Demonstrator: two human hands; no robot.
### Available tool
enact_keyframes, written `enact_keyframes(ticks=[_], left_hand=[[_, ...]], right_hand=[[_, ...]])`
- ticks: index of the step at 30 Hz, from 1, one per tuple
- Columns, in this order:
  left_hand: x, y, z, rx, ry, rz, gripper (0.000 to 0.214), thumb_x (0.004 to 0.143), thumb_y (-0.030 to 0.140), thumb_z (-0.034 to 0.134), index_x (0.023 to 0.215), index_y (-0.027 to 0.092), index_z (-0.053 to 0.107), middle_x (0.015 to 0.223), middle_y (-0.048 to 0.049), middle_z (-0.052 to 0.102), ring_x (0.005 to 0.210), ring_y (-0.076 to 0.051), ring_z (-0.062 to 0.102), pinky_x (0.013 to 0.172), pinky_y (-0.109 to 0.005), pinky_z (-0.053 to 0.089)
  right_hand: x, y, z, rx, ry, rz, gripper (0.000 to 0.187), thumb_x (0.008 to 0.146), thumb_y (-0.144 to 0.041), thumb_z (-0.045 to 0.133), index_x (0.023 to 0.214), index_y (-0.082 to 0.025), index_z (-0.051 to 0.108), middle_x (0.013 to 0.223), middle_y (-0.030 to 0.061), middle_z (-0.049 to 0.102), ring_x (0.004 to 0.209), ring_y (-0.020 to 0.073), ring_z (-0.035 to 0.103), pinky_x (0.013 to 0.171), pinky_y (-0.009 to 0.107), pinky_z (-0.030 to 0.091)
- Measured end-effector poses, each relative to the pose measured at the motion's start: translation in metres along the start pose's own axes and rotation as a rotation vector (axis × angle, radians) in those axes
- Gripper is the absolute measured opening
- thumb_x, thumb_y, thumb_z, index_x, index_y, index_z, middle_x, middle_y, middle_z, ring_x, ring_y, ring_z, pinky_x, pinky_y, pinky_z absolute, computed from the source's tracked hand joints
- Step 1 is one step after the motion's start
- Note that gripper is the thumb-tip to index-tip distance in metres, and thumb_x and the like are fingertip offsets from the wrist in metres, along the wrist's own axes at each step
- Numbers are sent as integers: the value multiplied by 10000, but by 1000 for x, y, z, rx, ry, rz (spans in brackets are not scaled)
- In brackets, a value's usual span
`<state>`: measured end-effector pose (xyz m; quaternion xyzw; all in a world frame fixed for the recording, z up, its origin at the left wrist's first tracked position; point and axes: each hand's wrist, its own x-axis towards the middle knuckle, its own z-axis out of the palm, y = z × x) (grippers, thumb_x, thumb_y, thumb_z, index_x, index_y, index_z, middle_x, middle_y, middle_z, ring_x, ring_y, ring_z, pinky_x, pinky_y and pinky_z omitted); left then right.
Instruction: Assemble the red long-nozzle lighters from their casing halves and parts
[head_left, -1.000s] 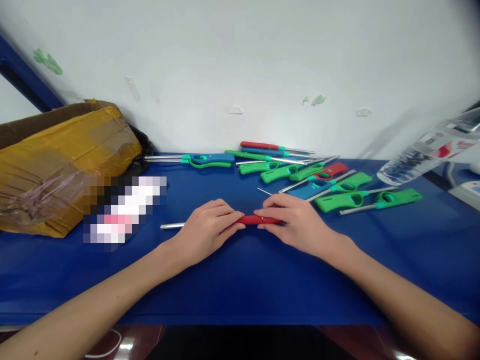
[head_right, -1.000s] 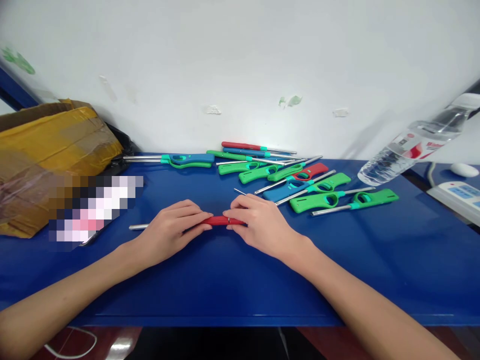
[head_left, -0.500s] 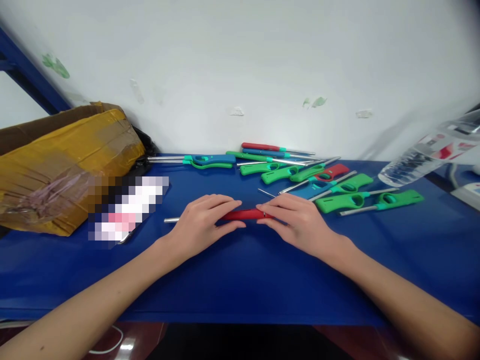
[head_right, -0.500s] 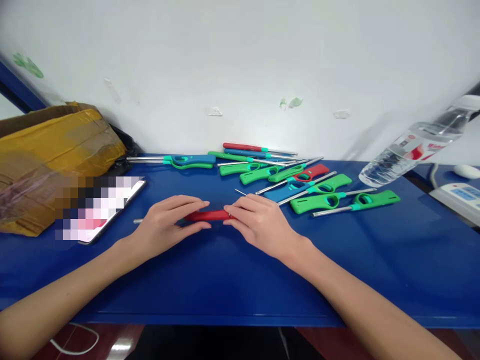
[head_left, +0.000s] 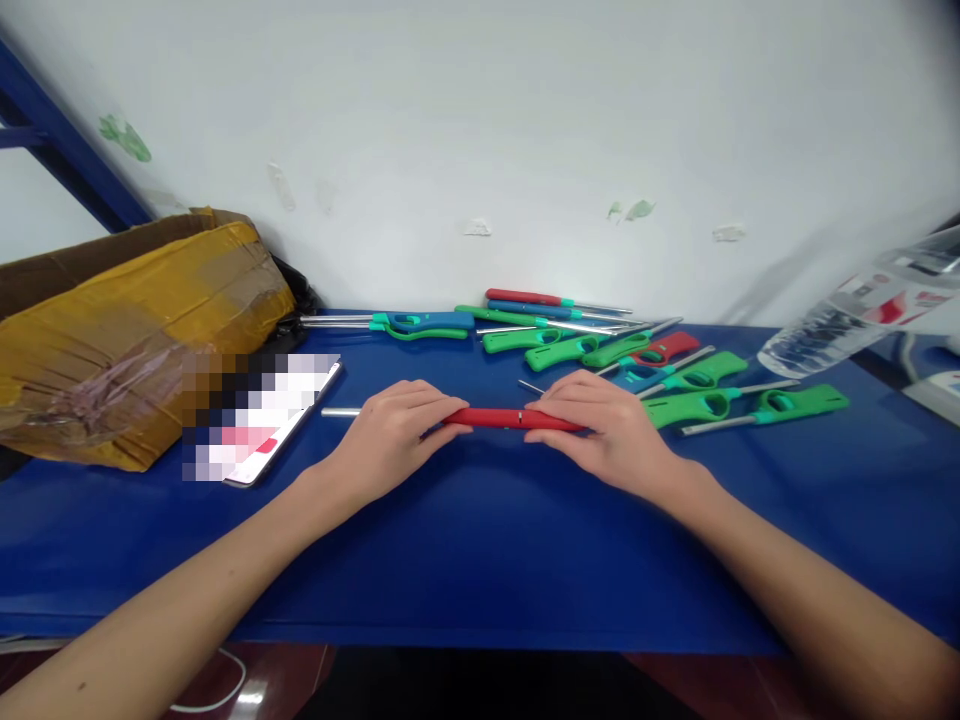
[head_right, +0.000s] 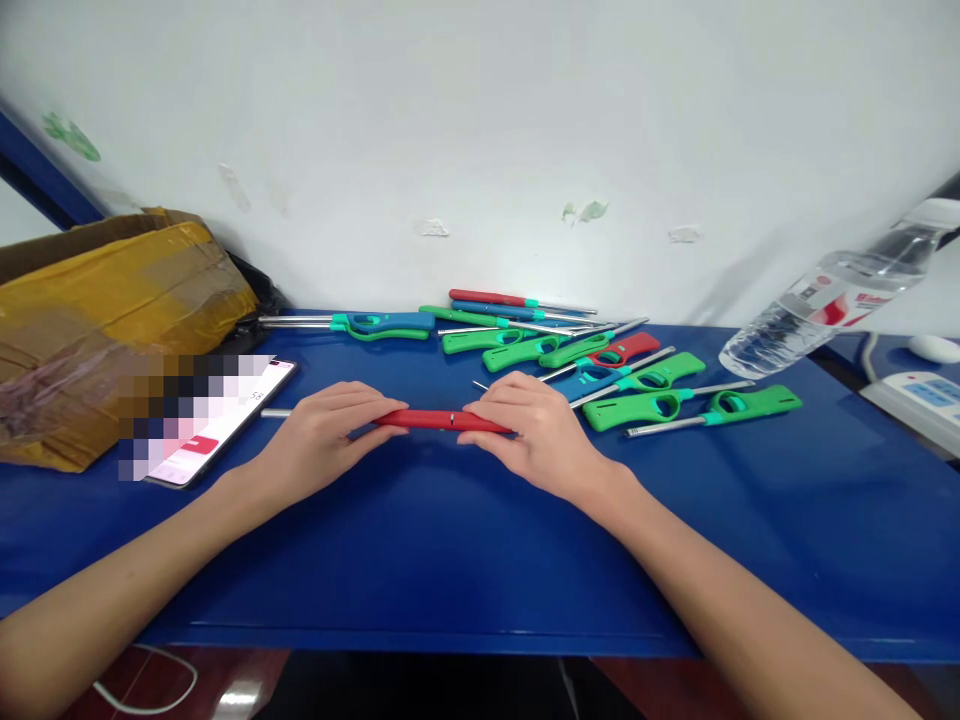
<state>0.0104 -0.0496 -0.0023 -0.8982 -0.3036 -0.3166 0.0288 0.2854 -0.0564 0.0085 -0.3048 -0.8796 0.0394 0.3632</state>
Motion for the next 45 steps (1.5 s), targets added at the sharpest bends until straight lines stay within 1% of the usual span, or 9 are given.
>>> enact_keyframes(ticks=[4,8,15,19,22,27,33,38,45], left_hand=[[1,-1,0,72,17,32,277,944,344,592,1137,157,658,993,-87,734,902,-206,666,817,-358,530],[5,4,1,194,9,102,478,909,384,638,1310,139,549,1187,-140,676,1058,-260,623,887,-400,496],[8,11,8,305,-53,216,337,988,255,512,1297,123,537,1116,-129,700,972,-221,646,822,-346,495],[7,11,8,248,-75,199,311,997,236,485,1274,115,556,1064,-125,706,923,-210,656,791,-339,514],[6,10,6,181,-85,149,321,1015,251,438,1280,117,558,1072,-134,706,897,-203,655,778,-346,531],[4,9,5,54,-93,77,309,1007,279,463,1230,114,597,1082,-125,717,902,-207,666,798,-358,545],[2,-4,3,75,-77,3,381,962,404,544,1194,118,643,1001,-126,741,851,-226,699,753,-360,562],[1,-14,0,99,-63,60,260,986,292,511,1124,140,671,981,-95,750,814,-193,699,730,-331,553],[3,-11,-4,104,114,291,317,931,174,602,1244,147,564,1002,-101,740,883,-197,681,771,-349,560]], right_hand=[[2,-4,1,31,-58,102,163,872,-326,687,929,-192,761,779,49,724,705,181,580,676,325,497],[5,-6,7,182,-72,406,203,857,-375,678,917,-202,764,784,33,728,675,169,615,621,290,486],[13,-7,13,617,-214,781,400,917,-467,538,1067,-132,698,647,18,704,613,171,661,605,278,510],[9,-8,9,444,-165,628,411,986,-442,416,1044,-157,706,793,59,753,758,204,701,727,329,543],[3,-6,10,153,-79,306,342,902,-433,604,1133,-195,689,1098,90,736,1017,258,674,891,403,536],[-2,-1,12,17,-68,10,264,924,-292,614,1155,-199,701,1045,86,759,967,233,705,934,419,545],[-3,2,7,22,-91,72,287,900,-280,650,1176,-224,706,1062,75,763,961,242,724,881,397,579],[0,3,2,120,-97,218,277,851,-290,696,1117,-226,736,1077,74,759,982,259,720,898,398,573],[11,-2,-12,926,-294,744,430,890,-477,598,1189,-172,648,1002,97,743,796,203,719,577,263,574]])
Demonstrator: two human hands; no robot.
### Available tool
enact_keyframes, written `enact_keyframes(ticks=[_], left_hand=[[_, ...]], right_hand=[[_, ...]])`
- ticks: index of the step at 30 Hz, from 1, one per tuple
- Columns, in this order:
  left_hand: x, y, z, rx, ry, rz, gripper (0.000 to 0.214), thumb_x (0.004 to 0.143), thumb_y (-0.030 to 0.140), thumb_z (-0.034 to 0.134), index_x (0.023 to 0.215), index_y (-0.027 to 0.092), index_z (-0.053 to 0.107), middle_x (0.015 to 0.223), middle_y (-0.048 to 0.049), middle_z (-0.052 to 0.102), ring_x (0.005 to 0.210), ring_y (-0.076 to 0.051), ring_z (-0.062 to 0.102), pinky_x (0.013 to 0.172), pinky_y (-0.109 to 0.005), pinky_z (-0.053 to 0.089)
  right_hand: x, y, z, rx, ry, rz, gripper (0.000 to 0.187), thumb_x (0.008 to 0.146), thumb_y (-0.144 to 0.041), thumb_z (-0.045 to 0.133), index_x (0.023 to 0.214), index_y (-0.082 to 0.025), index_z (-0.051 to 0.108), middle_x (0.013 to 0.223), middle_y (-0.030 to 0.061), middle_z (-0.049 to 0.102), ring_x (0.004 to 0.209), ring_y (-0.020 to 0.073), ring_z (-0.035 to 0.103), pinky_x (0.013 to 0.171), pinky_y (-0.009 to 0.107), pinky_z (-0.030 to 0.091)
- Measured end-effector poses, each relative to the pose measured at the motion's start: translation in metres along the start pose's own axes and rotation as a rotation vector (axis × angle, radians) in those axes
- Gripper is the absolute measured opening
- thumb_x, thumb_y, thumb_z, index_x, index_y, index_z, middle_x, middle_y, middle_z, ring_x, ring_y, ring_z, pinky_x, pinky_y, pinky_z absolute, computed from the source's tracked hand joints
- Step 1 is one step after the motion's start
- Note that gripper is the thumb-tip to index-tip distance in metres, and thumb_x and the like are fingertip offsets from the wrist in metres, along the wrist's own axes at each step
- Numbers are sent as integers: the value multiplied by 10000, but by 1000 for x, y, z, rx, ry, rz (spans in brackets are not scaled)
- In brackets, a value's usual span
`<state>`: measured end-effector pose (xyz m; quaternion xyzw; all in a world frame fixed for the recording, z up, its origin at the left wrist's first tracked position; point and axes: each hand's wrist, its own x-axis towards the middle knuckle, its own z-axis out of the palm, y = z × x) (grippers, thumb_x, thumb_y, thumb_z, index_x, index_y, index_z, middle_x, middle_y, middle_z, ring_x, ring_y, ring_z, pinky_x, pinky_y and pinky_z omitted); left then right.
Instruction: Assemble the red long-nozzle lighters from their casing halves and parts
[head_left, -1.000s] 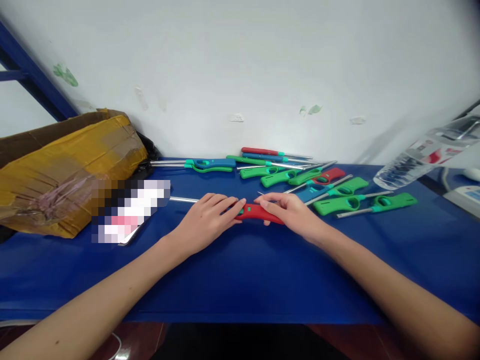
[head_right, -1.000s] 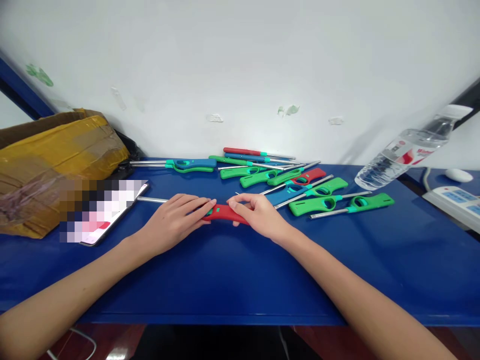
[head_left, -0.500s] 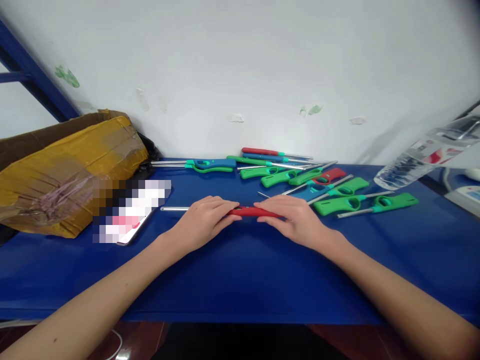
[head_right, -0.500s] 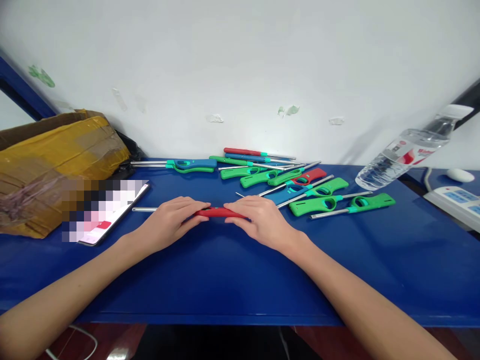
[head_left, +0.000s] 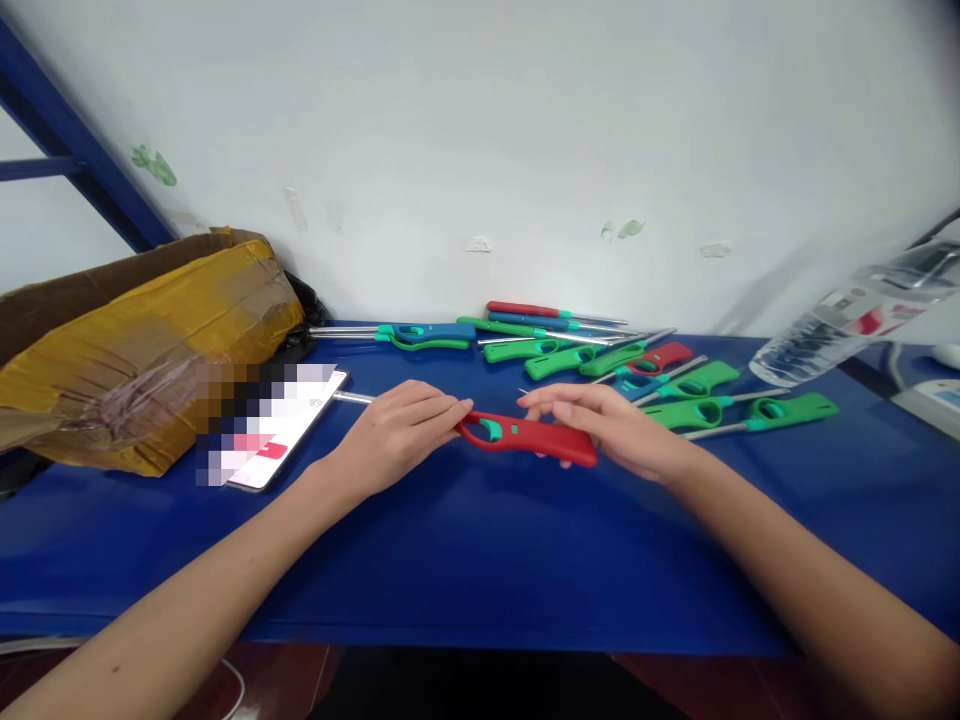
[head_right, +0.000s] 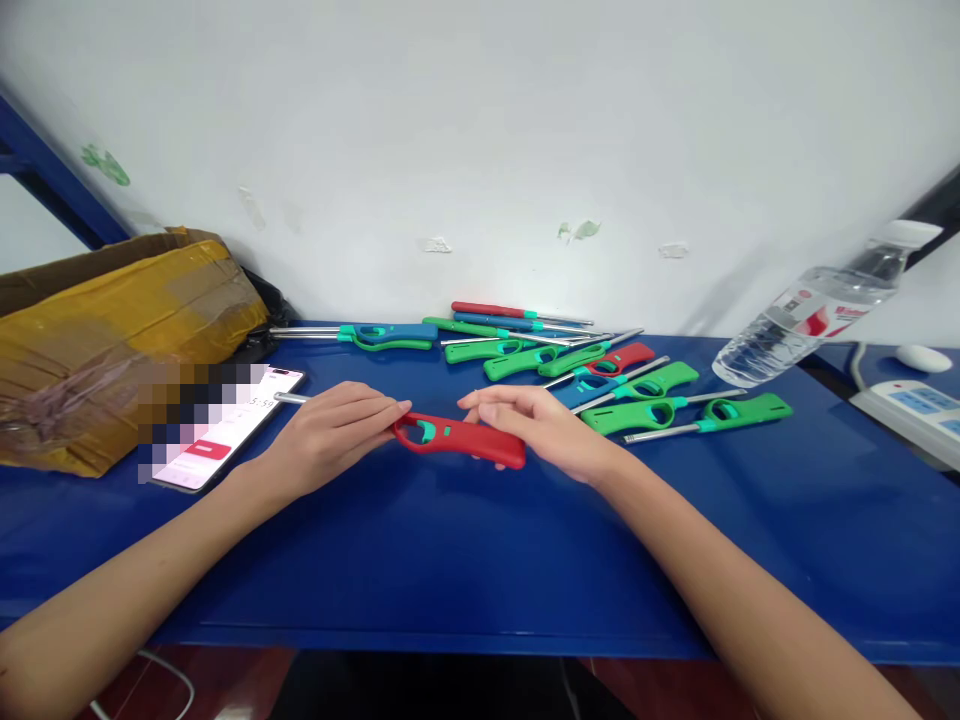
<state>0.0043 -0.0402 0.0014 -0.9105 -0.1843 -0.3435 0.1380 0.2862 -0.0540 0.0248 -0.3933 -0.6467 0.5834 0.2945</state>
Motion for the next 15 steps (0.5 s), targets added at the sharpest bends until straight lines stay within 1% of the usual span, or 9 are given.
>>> enact_keyframes(ticks=[3,5,7,8,10,11,12,13,15], left_hand=[[3,3,-1,9,18,59,338,922,148,608,1254,159,547,1019,-99,740,911,-200,686,789,-363,560],[6,5,-2,19,13,86,321,931,132,585,1248,170,552,1053,-95,739,931,-197,691,810,-366,560],[8,7,-2,29,13,108,309,938,113,562,1241,173,561,1086,-92,737,953,-192,695,837,-363,559],[8,7,-2,37,18,112,310,938,102,556,1240,171,565,1100,-91,735,968,-189,696,859,-365,554],[8,7,-1,54,32,107,323,932,81,560,1244,162,566,1126,-93,730,1008,-186,695,912,-375,536],[8,6,0,58,43,101,330,927,75,567,1247,156,565,1133,-94,729,1025,-184,694,934,-380,525],[7,5,1,61,54,92,337,923,72,576,1249,153,564,1136,-95,728,1039,-183,693,950,-383,514],[6,4,2,60,67,83,341,919,73,584,1251,153,564,1134,-94,729,1046,-180,693,960,-382,507],[5,1,5,59,100,70,344,914,85,600,1249,161,569,1122,-84,735,1043,-173,697,967,-371,499]], right_hand=[[0,-1,6,243,-170,189,435,906,-475,575,1223,-178,602,1007,111,718,757,194,721,476,211,536],[1,3,12,372,-303,279,402,899,-447,594,1202,-183,597,1052,108,699,757,190,728,505,215,554],[2,7,17,534,-448,352,409,904,-456,577,1231,-212,558,1007,83,705,755,208,736,552,268,586],[3,9,19,589,-512,383,401,920,-460,550,1246,-227,539,994,80,708,740,205,735,537,264,580],[2,11,23,704,-539,390,287,942,-394,536,1170,-222,562,934,59,706,513,103,639,389,153,458],[2,10,25,766,-510,406,222,957,-349,524,1108,-197,584,895,40,689,414,31,519,365,110,397],[1,9,26,818,-479,443,191,969,-311,507,1071,-176,596,874,29,667,390,-4,431,360,85,358],[-1,6,28,860,-454,470,224,978,-326,487,1033,-145,607,865,41,650,407,-4,405,353,80,339],[-3,1,30,923,-377,466,274,985,-340,451,1023,-118,608,895,79,637,466,18,417,356,84,341]])
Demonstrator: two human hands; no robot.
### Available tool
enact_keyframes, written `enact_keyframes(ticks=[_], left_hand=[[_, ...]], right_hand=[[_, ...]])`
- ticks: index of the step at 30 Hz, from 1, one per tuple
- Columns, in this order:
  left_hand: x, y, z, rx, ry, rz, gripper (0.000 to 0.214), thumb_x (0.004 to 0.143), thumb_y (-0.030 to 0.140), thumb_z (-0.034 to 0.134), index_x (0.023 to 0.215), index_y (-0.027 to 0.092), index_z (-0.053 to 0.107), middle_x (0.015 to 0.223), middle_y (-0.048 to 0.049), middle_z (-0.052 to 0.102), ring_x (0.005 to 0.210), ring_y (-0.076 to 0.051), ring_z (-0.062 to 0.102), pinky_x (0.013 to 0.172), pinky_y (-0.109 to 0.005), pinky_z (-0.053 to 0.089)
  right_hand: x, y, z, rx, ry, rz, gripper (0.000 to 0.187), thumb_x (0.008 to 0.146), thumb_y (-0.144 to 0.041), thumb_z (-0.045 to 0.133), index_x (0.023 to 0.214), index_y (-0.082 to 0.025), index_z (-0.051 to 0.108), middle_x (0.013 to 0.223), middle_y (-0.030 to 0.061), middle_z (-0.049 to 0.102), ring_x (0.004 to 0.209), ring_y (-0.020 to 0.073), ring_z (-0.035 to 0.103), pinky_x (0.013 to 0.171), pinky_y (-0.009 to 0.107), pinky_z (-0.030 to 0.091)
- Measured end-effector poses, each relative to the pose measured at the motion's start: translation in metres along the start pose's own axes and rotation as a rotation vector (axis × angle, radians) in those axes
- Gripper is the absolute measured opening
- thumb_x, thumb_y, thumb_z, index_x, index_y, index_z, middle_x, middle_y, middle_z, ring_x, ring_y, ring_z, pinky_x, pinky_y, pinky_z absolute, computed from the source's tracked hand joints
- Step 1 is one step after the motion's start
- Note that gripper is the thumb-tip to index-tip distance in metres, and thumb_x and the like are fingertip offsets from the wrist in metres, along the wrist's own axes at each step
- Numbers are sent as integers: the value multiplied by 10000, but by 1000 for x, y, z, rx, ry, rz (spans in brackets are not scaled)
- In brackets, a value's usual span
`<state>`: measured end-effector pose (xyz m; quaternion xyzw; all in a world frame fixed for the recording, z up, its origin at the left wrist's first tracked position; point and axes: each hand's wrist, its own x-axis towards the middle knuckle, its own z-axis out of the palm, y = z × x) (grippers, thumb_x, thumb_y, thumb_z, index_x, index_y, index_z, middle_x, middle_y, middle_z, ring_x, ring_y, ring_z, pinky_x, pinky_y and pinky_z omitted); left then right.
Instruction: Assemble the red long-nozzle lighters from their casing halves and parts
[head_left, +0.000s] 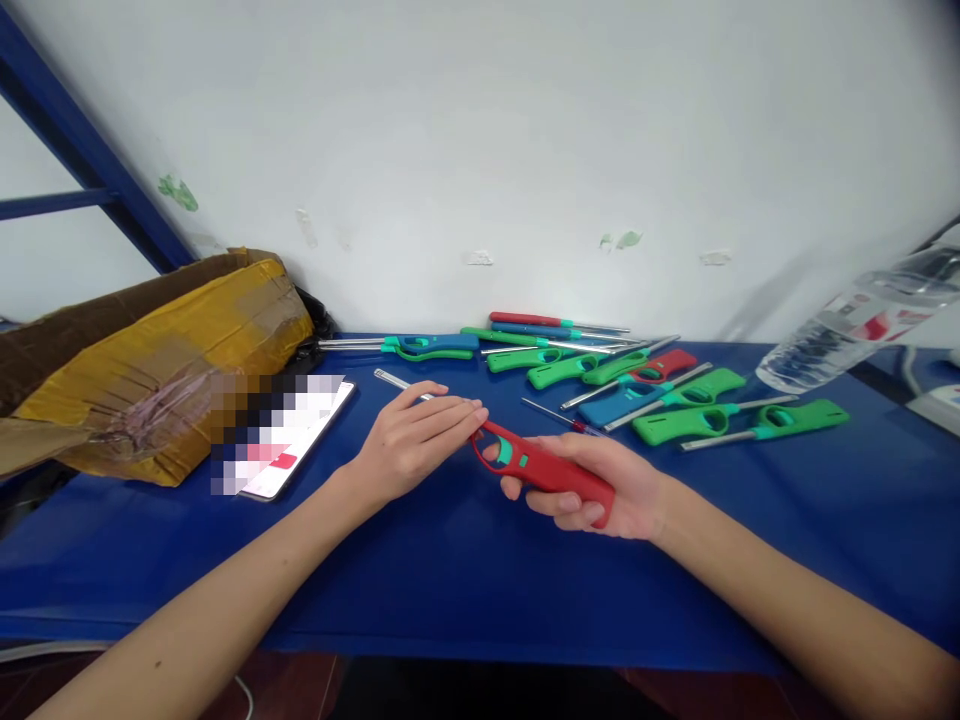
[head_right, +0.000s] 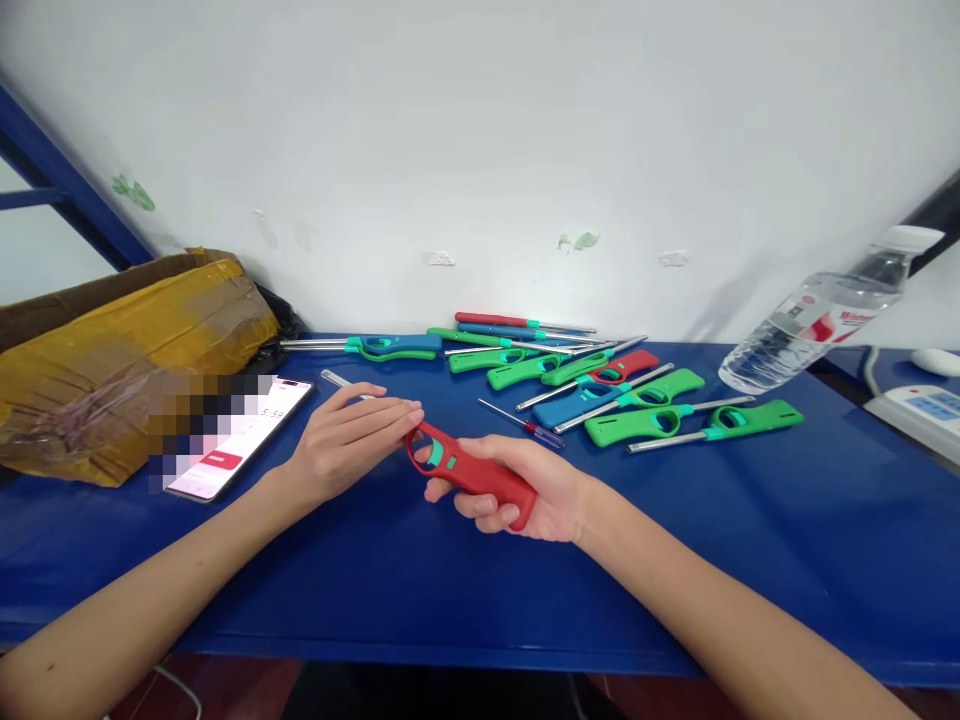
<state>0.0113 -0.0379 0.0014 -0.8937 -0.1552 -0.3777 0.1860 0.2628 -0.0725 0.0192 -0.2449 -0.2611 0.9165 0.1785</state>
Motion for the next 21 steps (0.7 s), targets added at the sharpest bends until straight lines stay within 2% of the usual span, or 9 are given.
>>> enact_keyframes(ticks=[3,6,11,15,21], left_hand=[[-1,-4,5,26,27,-16,335,908,96,615,1233,170,582,1114,-74,739,1036,-170,701,987,-368,487],[-1,-7,11,51,-12,-15,294,924,116,594,1210,184,597,1120,-68,736,1078,-189,686,997,-382,492],[1,-3,13,62,7,-66,307,881,97,605,1184,153,607,1194,-142,689,1180,-266,623,962,-429,521],[4,8,11,27,48,-69,336,870,82,573,1192,179,592,1076,-108,716,1034,-234,667,867,-404,550],[7,27,14,-72,-1,5,270,864,99,576,1131,137,601,948,-101,721,913,-208,673,803,-364,565]], right_hand=[[-1,1,6,37,39,-7,209,972,-305,471,1022,-136,582,829,33,586,432,7,344,334,86,296],[2,3,6,-33,148,-31,130,967,-296,501,974,-176,548,743,-27,519,392,-10,289,322,82,240],[7,5,6,-186,341,-133,117,970,-325,515,965,-209,501,692,-52,475,384,-7,262,324,86,197],[10,6,7,-261,416,-164,130,976,-351,507,969,-222,489,665,-65,444,388,-3,240,328,92,179],[12,17,5,-334,428,-132,157,978,-403,495,1009,-249,495,642,-81,393,399,9,221,331,102,168]])
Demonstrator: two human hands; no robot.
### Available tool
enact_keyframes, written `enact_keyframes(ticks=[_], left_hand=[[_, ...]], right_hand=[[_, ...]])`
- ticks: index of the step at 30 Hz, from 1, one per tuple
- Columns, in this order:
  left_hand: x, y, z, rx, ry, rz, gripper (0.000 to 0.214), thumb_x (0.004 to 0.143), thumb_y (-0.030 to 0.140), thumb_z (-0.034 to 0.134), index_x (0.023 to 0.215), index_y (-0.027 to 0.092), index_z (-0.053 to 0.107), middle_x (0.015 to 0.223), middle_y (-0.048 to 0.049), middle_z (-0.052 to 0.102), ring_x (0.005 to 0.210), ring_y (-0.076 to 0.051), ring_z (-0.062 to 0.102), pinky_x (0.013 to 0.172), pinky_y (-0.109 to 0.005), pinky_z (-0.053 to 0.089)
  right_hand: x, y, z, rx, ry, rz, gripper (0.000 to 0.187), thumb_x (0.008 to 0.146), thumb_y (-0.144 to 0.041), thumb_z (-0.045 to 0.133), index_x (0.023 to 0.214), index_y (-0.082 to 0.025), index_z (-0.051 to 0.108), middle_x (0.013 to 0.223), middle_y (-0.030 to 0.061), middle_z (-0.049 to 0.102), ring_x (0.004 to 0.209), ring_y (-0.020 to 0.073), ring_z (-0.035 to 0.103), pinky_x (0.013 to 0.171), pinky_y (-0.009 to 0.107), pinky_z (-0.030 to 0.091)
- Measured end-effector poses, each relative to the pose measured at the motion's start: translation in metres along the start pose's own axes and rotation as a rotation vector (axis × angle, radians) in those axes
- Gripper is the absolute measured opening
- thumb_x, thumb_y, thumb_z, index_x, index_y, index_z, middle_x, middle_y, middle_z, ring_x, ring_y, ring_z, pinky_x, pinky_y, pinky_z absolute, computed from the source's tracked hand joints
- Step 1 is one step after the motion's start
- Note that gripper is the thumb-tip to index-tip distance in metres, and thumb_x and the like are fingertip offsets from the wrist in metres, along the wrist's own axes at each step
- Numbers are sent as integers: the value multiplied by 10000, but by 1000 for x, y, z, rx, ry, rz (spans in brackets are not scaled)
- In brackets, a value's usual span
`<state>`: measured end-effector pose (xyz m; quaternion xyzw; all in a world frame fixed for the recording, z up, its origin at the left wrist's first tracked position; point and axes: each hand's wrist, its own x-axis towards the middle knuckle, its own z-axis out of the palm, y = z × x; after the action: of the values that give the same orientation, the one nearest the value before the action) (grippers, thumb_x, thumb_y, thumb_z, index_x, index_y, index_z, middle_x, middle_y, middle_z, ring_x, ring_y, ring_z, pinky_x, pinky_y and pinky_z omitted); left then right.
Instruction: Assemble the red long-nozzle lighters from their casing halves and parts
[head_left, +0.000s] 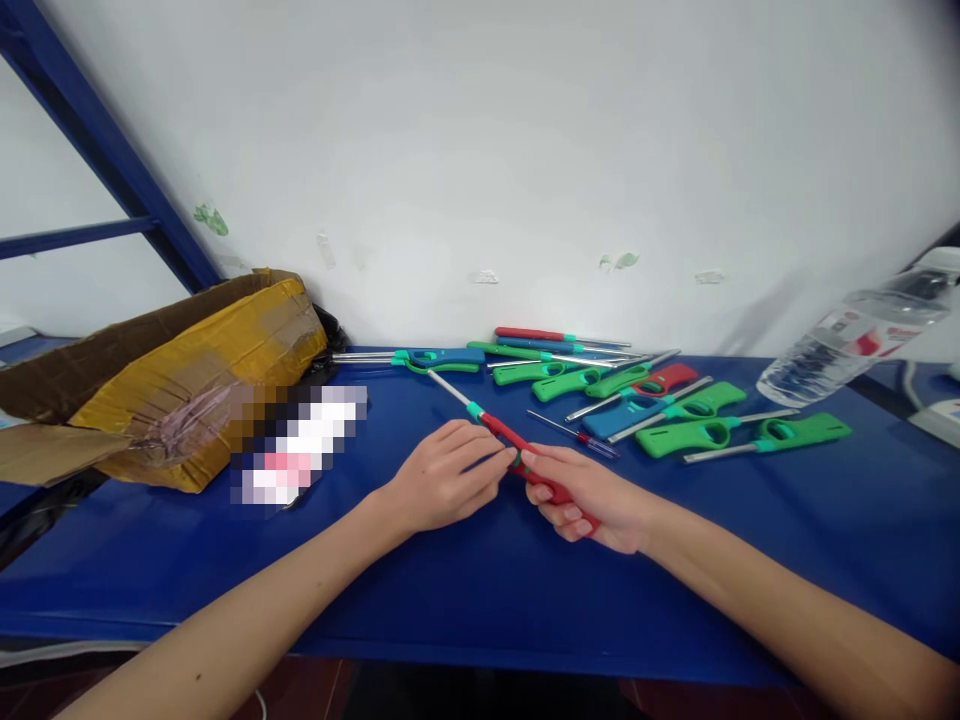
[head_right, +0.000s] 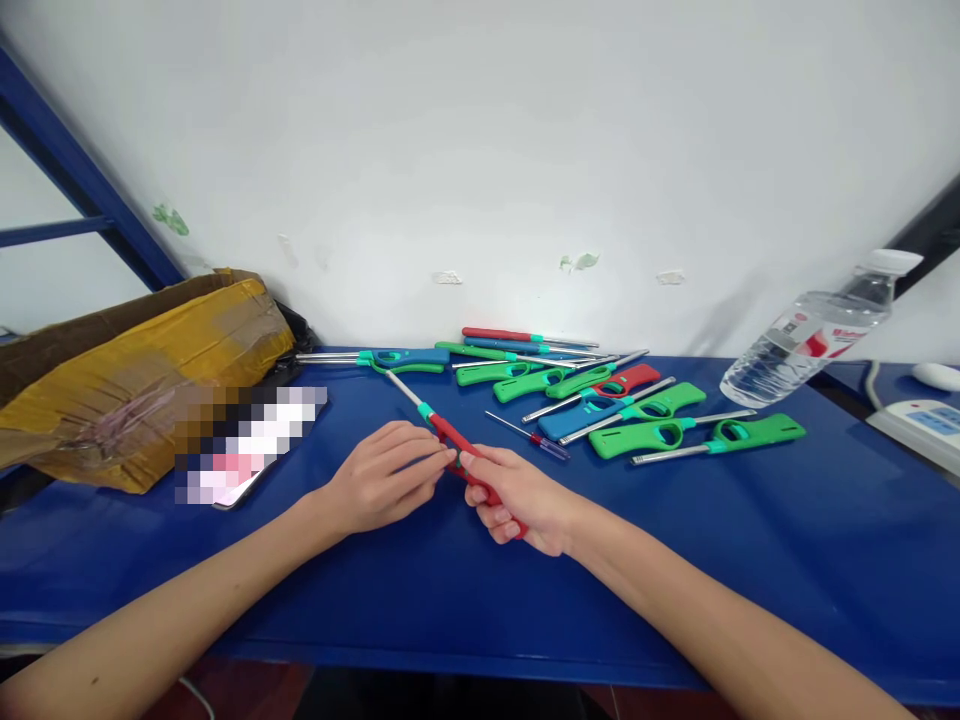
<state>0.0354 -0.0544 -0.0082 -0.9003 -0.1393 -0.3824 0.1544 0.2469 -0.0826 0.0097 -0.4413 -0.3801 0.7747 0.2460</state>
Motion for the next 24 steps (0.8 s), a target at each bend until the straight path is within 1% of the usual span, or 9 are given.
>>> enact_keyframes(ticks=[3,5,10,12,14,16,18,21,24], left_hand=[[0,4,1,-20,3,12,236,857,98,589,1089,135,608,892,-82,720,859,-200,668,761,-349,564],[-2,4,1,-30,1,-9,207,847,92,602,1049,136,616,861,-77,717,824,-195,665,743,-343,558],[-6,3,0,-68,-1,-144,149,857,105,589,981,164,646,853,-67,722,785,-179,658,729,-335,537],[-5,6,1,-110,-5,-296,122,876,136,577,958,172,659,828,-54,724,759,-174,660,719,-329,531],[-2,11,2,-213,-41,-554,126,904,193,563,984,176,659,833,-49,731,749,-169,670,716,-319,534],[3,16,3,-413,-115,-820,188,921,269,563,1066,178,639,887,-50,744,782,-171,695,729,-305,550],[8,20,5,-634,-161,-1000,261,907,339,593,1107,174,628,973,-65,747,872,-189,712,788,-311,564],[15,25,7,-945,-144,-1166,320,865,378,651,1090,152,631,1019,-86,743,954,-209,711,867,-323,565],[22,31,7,-1193,-110,-1201,385,810,350,724,1118,149,613,1006,-85,743,948,-211,715,883,-327,564]], right_hand=[[2,4,1,1,9,-1,166,978,-412,493,966,-247,477,633,-85,383,401,11,219,334,105,169],[4,3,0,18,3,-8,154,975,-400,503,973,-248,474,633,-86,384,402,11,219,337,105,166],[6,-4,-5,105,-36,-62,128,974,-341,501,1070,-256,501,644,-80,394,407,11,241,346,108,163],[5,-7,-6,131,-47,-73,129,976,-331,493,1075,-250,505,647,-78,398,408,9,236,347,107,161],[4,-8,-6,139,-44,-77,128,974,-348,496,1048,-244,500,646,-79,398,407,8,228,347,106,162],[3,-8,-4,126,-56,-87,147,970,-376,502,1034,-244,500,638,-82,391,406,10,227,346,107,163],[3,-7,-1,106,-64,-99,168,963,-403,515,1009,-242,502,633,-84,382,407,11,223,344,108,167],[2,-7,5,96,-44,-121,199,953,-431,531,986,-237,499,629,-89,376,405,11,212,340,109,169],[3,-6,9,105,-18,-135,224,933,-447,558,980,-237,496,619,-91,391,399,10,215,337,108,174]])
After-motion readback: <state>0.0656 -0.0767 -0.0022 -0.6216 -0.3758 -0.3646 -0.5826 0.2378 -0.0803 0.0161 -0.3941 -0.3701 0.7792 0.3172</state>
